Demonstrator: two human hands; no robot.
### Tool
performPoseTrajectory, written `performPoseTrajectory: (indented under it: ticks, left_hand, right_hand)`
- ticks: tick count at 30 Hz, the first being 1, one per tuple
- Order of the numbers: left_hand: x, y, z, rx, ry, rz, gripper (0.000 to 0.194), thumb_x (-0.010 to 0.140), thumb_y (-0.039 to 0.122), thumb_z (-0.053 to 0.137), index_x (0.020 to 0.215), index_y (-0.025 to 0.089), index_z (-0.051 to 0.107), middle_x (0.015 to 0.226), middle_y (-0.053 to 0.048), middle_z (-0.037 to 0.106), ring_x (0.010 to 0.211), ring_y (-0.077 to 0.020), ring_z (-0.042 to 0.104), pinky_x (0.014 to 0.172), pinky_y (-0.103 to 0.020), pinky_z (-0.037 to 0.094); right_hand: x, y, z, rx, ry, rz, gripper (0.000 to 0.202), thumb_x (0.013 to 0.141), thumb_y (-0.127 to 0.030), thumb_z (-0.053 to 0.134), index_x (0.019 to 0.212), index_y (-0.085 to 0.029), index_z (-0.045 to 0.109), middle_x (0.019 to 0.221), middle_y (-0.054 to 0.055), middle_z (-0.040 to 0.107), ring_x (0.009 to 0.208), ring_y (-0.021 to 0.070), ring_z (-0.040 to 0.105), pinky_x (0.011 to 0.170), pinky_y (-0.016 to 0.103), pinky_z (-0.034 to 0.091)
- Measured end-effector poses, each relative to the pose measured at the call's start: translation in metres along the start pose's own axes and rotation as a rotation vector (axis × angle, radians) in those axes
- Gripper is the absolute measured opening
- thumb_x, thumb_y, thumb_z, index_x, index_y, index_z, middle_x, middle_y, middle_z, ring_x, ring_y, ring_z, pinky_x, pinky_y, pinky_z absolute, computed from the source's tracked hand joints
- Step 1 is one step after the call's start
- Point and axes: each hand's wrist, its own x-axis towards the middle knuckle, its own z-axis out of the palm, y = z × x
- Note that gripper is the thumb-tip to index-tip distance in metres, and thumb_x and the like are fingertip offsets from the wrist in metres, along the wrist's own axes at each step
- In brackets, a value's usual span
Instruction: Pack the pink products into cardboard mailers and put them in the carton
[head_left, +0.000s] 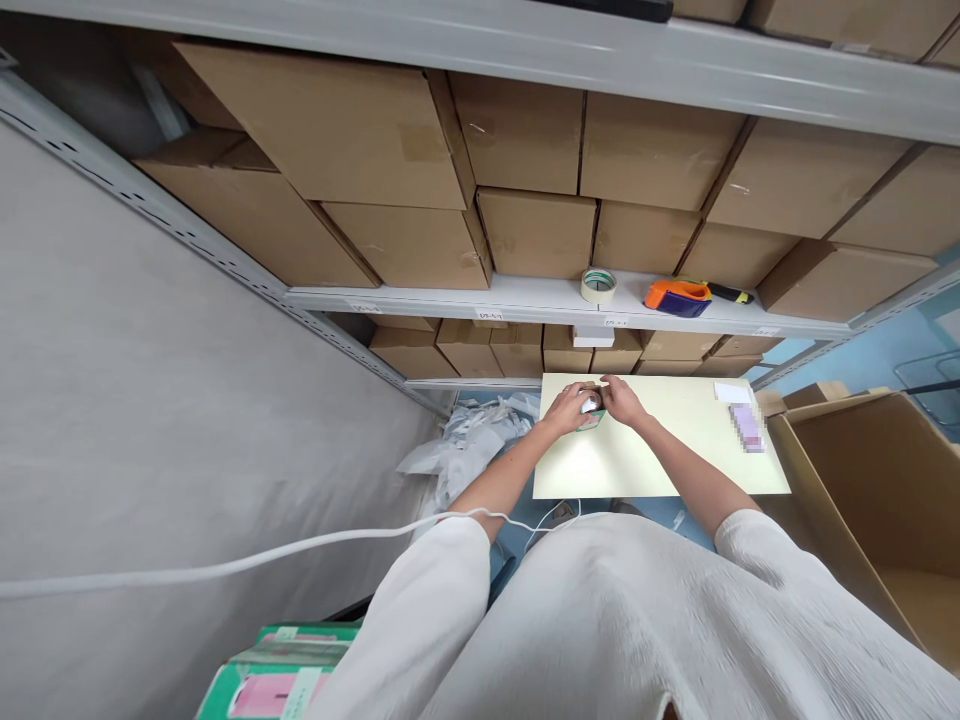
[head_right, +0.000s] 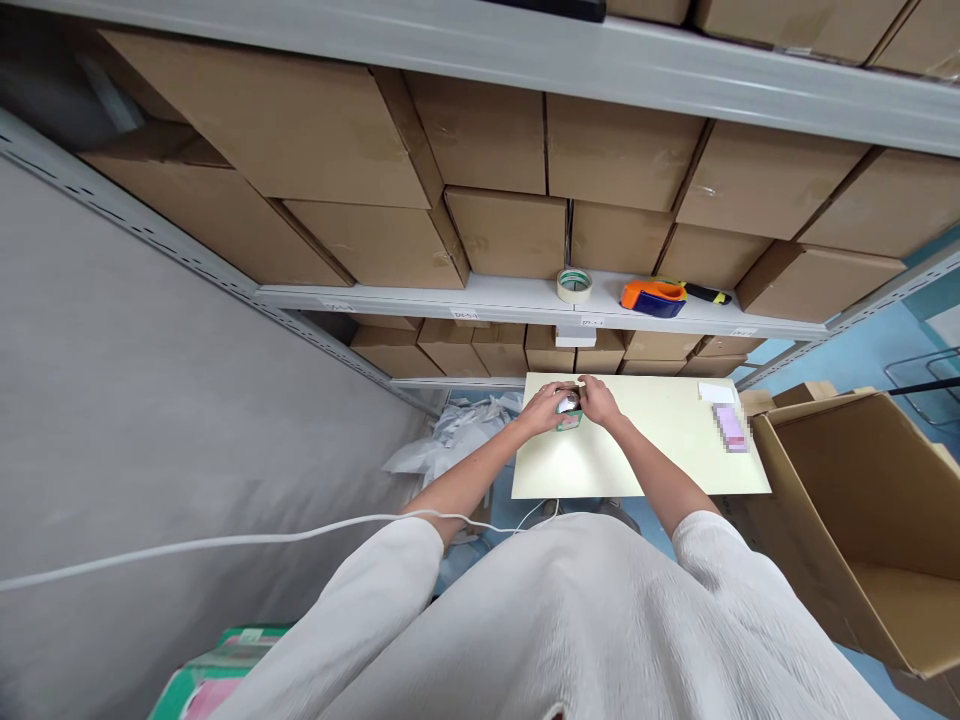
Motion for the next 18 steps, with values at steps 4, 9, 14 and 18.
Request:
performPoseTrajectory:
  ticks: [4,9,14,18]
  left_hand:
    - [0.001,0.003,-0.002,-0.065,0.038,0.009,0.060,0.077,0.014,0.083,0.134,0.024,0.065,0.151,-0.013,0.059,0.142,-0.0357,0.055,0.121,-0.051,0.046]
    - [0.000,0.006,-0.008,-0.135,0.046,-0.030,0.051,0.072,0.019,0.091,0.114,0.021,0.063,0.136,-0.014,0.066,0.126,-0.0342,0.064,0.105,-0.044,0.054]
    - [-0.006,0.003,-0.019,0.027,0.013,-0.002,0.036,0.079,0.027,0.090,0.089,0.023,0.055,0.120,-0.011,0.069,0.118,-0.0318,0.066,0.100,-0.042,0.053]
    - [-0.007,0.002,-0.023,0.092,-0.001,0.024,0.031,0.082,0.027,0.086,0.084,0.024,0.055,0.117,-0.010,0.071,0.123,-0.0321,0.065,0.106,-0.044,0.050]
  right_hand:
    - [0.000,0.003,0.005,-0.064,0.106,-0.065,0.036,0.101,-0.016,0.049,0.129,-0.018,0.072,0.142,0.018,0.063,0.123,0.0322,0.061,0.103,0.044,0.051]
    - [0.003,-0.004,0.004,-0.095,-0.026,-0.168,0.038,0.096,-0.004,0.050,0.117,-0.016,0.079,0.120,0.014,0.071,0.112,0.0267,0.065,0.103,0.036,0.050]
    - [0.003,-0.017,-0.001,-0.167,-0.057,-0.175,0.027,0.102,-0.015,0.054,0.111,-0.016,0.079,0.117,0.013,0.073,0.111,0.0262,0.066,0.102,0.034,0.049]
    - [0.005,-0.030,-0.007,-0.253,-0.125,-0.142,0.015,0.096,-0.028,0.069,0.103,-0.017,0.077,0.116,0.013,0.076,0.109,0.0274,0.066,0.100,0.034,0.048]
